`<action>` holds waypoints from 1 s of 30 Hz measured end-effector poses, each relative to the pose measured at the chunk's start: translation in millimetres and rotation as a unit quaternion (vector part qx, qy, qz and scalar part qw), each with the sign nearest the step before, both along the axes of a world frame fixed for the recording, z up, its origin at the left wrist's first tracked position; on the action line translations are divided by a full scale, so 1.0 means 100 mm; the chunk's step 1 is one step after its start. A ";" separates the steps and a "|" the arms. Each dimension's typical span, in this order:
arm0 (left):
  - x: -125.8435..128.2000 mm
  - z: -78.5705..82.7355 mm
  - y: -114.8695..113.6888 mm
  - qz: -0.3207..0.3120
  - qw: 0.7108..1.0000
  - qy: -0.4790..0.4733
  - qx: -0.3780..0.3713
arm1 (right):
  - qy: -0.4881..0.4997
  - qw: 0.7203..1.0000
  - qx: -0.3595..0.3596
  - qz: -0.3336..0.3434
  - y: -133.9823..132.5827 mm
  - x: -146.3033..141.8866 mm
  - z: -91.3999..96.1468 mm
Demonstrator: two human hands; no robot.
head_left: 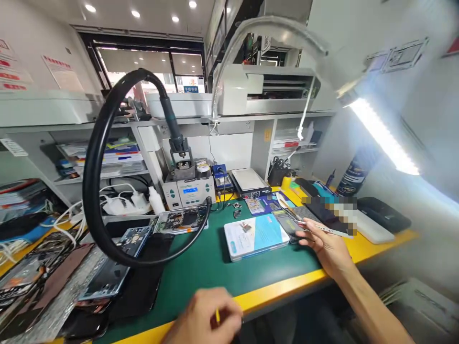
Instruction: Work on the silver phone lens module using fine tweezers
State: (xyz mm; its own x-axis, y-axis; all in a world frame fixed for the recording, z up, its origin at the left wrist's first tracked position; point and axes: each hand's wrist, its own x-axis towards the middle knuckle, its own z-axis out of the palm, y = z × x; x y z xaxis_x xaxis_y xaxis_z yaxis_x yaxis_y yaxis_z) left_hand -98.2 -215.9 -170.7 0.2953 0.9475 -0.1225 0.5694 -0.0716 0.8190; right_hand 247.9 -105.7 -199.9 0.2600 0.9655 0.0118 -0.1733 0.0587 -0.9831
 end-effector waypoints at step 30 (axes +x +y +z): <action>0.87 0.43 1.31 0.085 0.943 -0.303 -0.111 | -0.063 0.978 0.167 0.108 0.23 -0.55 0.61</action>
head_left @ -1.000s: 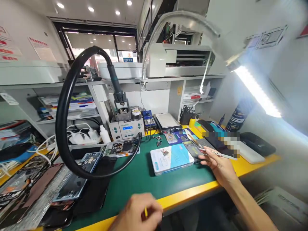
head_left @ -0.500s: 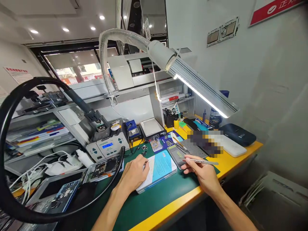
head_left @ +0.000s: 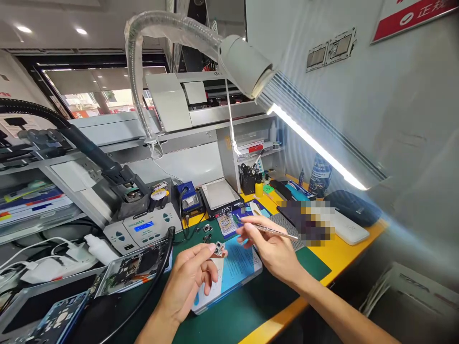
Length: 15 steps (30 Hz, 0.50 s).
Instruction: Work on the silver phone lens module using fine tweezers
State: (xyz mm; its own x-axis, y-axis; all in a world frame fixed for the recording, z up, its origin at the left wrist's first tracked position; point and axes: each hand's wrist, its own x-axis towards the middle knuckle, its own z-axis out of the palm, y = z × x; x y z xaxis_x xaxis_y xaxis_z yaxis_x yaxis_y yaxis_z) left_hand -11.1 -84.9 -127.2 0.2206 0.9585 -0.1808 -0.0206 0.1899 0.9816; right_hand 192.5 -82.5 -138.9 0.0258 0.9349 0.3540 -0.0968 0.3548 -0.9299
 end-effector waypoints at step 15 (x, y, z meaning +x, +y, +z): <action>0.04 -0.09 -0.04 0.041 0.991 -0.112 -0.062 | -0.091 0.988 0.108 0.056 0.40 -0.69 -0.16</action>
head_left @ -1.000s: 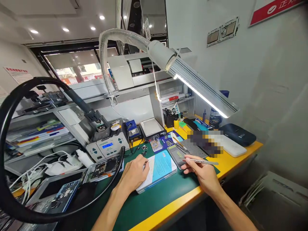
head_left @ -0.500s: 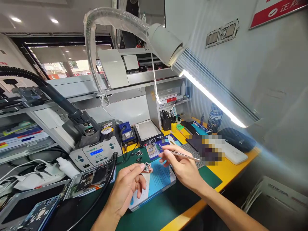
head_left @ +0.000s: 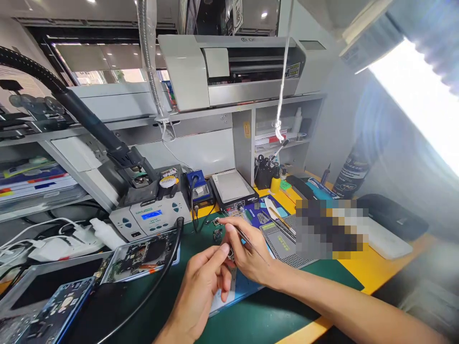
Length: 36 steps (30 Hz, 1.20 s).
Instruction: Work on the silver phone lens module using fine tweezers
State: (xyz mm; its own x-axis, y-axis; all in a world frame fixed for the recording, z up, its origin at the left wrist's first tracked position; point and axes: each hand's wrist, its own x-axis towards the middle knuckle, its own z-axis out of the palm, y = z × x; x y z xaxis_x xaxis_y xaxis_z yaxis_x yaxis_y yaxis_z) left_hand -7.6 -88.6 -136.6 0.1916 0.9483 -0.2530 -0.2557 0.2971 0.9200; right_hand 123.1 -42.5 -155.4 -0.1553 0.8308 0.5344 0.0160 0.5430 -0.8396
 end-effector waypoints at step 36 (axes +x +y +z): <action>-0.12 -0.02 -0.06 0.108 0.972 0.172 0.117 | 0.114 0.976 -0.172 0.067 0.26 0.27 0.08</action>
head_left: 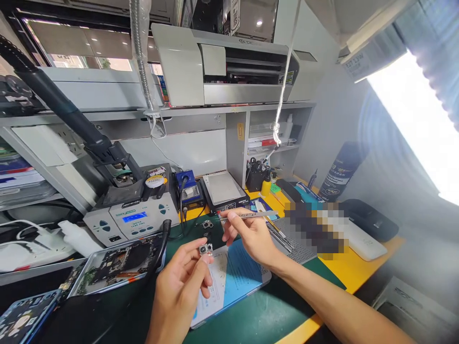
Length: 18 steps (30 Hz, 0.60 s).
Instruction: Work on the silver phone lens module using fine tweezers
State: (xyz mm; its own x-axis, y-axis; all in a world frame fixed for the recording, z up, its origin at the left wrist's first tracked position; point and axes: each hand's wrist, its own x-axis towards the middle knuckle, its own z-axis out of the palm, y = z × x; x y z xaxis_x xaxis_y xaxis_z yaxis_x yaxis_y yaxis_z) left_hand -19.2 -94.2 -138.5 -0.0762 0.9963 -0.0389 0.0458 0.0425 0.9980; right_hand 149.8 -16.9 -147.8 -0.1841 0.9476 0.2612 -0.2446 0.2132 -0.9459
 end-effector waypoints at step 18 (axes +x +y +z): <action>0.08 0.14 0.03 0.090 0.995 -0.023 0.032 | 0.070 0.977 -0.129 0.151 0.03 0.04 0.16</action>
